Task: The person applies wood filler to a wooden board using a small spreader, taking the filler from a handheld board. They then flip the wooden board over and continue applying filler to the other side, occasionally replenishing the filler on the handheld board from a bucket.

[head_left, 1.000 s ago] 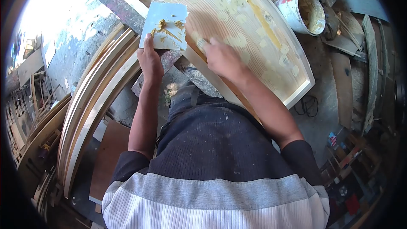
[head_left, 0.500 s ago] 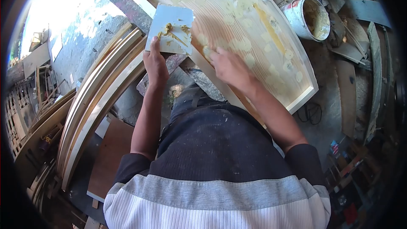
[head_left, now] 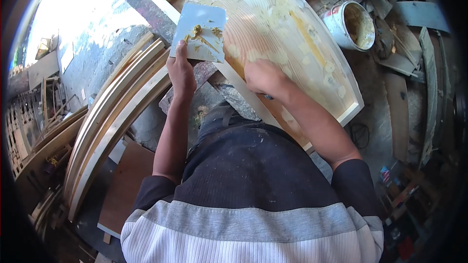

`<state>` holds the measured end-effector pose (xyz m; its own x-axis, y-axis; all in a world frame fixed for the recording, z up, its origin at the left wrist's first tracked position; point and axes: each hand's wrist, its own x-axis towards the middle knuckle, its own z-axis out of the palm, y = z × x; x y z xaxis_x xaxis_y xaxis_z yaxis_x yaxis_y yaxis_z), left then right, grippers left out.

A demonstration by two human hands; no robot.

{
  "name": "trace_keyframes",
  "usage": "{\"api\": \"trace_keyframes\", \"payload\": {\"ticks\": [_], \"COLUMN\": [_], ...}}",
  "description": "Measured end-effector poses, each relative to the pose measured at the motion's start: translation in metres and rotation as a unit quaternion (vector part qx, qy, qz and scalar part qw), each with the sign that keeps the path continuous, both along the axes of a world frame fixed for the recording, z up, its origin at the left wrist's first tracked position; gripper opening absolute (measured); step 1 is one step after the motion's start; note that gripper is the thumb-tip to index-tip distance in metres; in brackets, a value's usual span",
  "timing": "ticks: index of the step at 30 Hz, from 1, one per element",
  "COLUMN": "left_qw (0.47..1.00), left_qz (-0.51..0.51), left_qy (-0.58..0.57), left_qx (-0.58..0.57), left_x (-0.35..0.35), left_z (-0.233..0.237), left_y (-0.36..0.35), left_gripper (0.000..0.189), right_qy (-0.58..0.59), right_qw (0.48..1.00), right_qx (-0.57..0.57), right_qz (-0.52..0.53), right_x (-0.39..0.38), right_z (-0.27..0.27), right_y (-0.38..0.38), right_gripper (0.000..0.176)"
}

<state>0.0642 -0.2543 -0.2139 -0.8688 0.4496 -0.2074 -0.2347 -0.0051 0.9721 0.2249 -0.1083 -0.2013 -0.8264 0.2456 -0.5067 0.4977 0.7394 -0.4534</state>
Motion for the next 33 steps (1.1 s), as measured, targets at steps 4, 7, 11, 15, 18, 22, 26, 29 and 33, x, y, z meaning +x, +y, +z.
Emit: {"api": "trace_keyframes", "payload": {"ticks": [4,7,11,15,18,22,26,29,33], "left_qw": [0.999,0.998,0.997,0.997,0.998,0.999,0.999,0.999,0.999], "left_qz": [0.037,0.046,0.063,0.061,0.046,0.027,0.025,0.041,0.042], "left_qy": [-0.032,-0.035,-0.041,-0.044,-0.027,-0.025,-0.017,-0.007,-0.015], "left_qx": [0.023,0.008,-0.006,-0.028,-0.019,-0.009,-0.019,-0.026,-0.022], "left_x": [0.001,-0.004,-0.003,-0.009,-0.006,-0.002,0.000,-0.001,0.000], "left_z": [0.004,0.001,0.002,-0.006,-0.002,0.005,0.006,0.005,0.008], "left_y": [-0.007,-0.013,-0.025,-0.031,-0.025,-0.012,-0.012,-0.013,-0.015], "left_gripper": [0.047,0.047,0.046,0.046,0.046,0.047,0.046,0.045,0.045], "right_qy": [0.024,0.018,0.154,0.150,0.122,0.088,0.242,0.074,0.157], "right_qw": [0.999,0.999,0.988,0.988,0.993,0.994,0.969,0.997,0.987], "right_qx": [-0.038,-0.018,0.021,-0.016,-0.002,-0.021,-0.001,-0.033,-0.016], "right_qz": [-0.011,0.038,-0.001,0.025,0.004,-0.063,-0.054,0.007,-0.025], "right_x": [-0.018,-0.010,0.005,0.038,0.024,0.003,0.002,0.008,0.017], "right_z": [-0.028,-0.009,-0.042,-0.042,-0.019,-0.005,-0.031,-0.012,-0.046], "right_y": [0.005,0.001,-0.004,-0.002,-0.004,-0.008,-0.006,-0.004,-0.012], "right_gripper": [0.015,0.015,0.019,0.019,0.014,0.013,0.013,0.014,0.016]}}
